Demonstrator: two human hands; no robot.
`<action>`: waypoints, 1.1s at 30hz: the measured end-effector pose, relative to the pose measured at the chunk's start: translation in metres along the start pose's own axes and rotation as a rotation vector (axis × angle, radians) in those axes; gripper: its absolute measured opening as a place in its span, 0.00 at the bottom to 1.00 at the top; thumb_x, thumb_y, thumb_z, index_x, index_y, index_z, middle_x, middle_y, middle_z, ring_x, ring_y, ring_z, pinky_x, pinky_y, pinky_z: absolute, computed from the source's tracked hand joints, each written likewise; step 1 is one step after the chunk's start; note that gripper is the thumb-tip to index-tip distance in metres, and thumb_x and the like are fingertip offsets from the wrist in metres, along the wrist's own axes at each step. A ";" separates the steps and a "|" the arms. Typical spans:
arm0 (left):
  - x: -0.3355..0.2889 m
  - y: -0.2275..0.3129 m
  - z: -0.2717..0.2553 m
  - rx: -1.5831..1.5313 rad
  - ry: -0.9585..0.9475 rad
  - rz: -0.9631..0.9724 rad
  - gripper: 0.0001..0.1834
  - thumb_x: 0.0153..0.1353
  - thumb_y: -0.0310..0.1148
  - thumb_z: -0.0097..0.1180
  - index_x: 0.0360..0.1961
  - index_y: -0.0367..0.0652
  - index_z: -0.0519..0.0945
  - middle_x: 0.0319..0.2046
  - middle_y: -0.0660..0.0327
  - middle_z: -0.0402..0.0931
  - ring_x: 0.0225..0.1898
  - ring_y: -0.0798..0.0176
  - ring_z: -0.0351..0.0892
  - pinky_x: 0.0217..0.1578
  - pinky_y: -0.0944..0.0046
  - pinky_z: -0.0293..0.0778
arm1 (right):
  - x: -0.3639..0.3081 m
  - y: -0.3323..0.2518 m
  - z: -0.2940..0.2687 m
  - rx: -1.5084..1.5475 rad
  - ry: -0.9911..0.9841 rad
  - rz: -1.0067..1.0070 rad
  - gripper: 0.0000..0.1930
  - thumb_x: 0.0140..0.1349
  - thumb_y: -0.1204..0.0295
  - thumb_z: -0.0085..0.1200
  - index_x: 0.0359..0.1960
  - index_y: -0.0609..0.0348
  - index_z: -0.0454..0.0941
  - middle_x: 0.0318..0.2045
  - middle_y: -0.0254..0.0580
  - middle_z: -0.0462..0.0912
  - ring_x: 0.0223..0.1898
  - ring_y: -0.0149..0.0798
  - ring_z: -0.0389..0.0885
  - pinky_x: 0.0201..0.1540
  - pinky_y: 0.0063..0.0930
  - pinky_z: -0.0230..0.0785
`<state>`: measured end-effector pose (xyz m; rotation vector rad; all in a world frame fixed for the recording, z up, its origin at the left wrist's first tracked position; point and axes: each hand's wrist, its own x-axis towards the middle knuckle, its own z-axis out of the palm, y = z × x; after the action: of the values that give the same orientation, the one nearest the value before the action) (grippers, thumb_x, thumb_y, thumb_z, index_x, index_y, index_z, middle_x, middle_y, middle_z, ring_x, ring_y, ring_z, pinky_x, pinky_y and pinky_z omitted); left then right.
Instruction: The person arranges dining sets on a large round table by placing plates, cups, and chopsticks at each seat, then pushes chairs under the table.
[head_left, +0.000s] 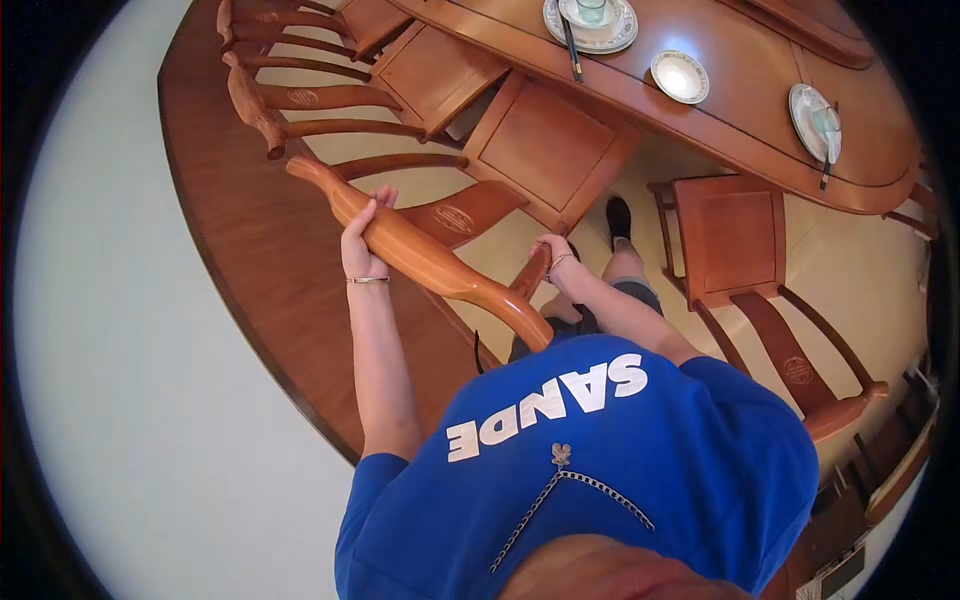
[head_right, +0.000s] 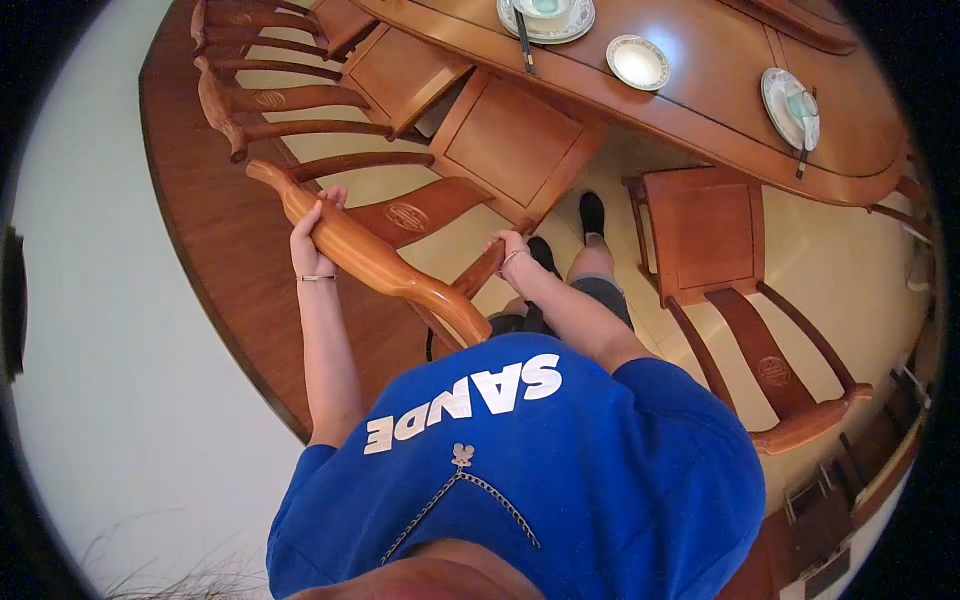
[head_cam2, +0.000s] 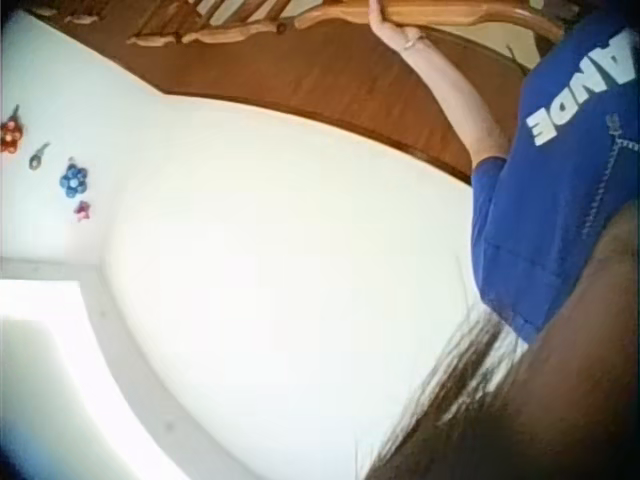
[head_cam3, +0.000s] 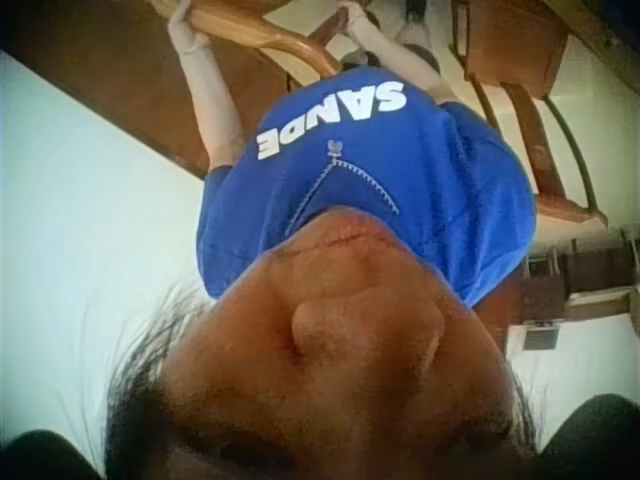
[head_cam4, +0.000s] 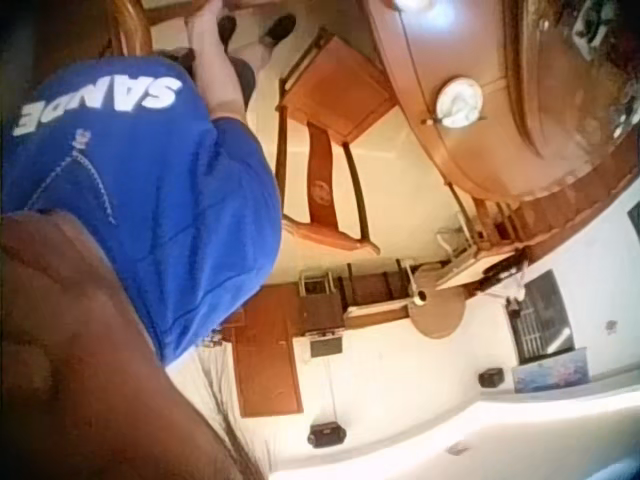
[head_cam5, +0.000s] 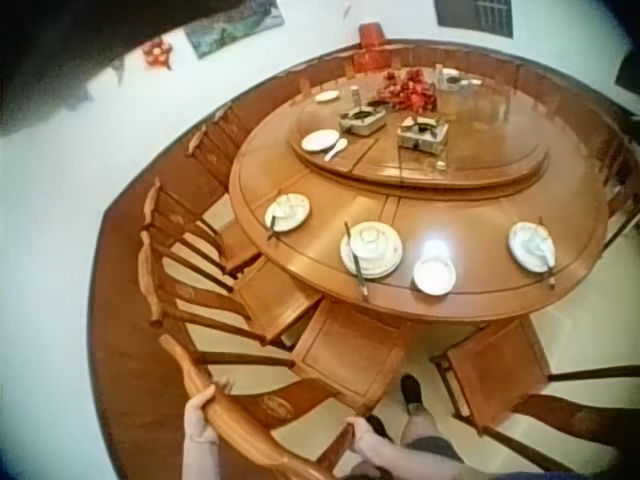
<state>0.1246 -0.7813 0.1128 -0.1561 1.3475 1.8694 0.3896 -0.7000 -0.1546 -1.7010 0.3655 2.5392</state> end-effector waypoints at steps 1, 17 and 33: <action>-0.002 0.002 0.004 0.043 0.020 0.025 0.16 0.60 0.23 0.55 0.49 0.30 0.72 0.52 0.45 0.75 0.63 0.46 0.67 0.65 0.51 0.62 | 0.002 0.001 0.000 0.003 0.001 -0.023 0.13 0.52 0.72 0.58 0.36 0.61 0.68 0.25 0.47 0.76 0.23 0.45 0.76 0.29 0.40 0.75; -0.013 0.025 0.087 0.009 -0.214 0.242 0.21 0.58 0.24 0.60 0.51 0.36 0.70 0.46 0.54 0.76 0.54 0.58 0.74 0.55 0.59 0.70 | -0.083 -0.061 0.014 -0.514 -0.556 -0.503 0.11 0.54 0.65 0.52 0.30 0.60 0.80 0.28 0.46 0.84 0.28 0.47 0.81 0.34 0.40 0.74; -0.021 -0.022 0.073 -0.040 -0.259 0.204 0.25 0.59 0.26 0.60 0.56 0.37 0.65 0.54 0.49 0.73 0.57 0.58 0.71 0.60 0.55 0.66 | -0.035 -0.115 -0.025 -0.190 -0.453 -0.211 0.09 0.50 0.66 0.58 0.18 0.56 0.76 0.20 0.40 0.80 0.26 0.38 0.78 0.34 0.30 0.71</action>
<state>0.1781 -0.7287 0.1382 0.2049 1.1833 2.0063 0.4471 -0.5917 -0.1498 -1.0798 -0.0816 2.7533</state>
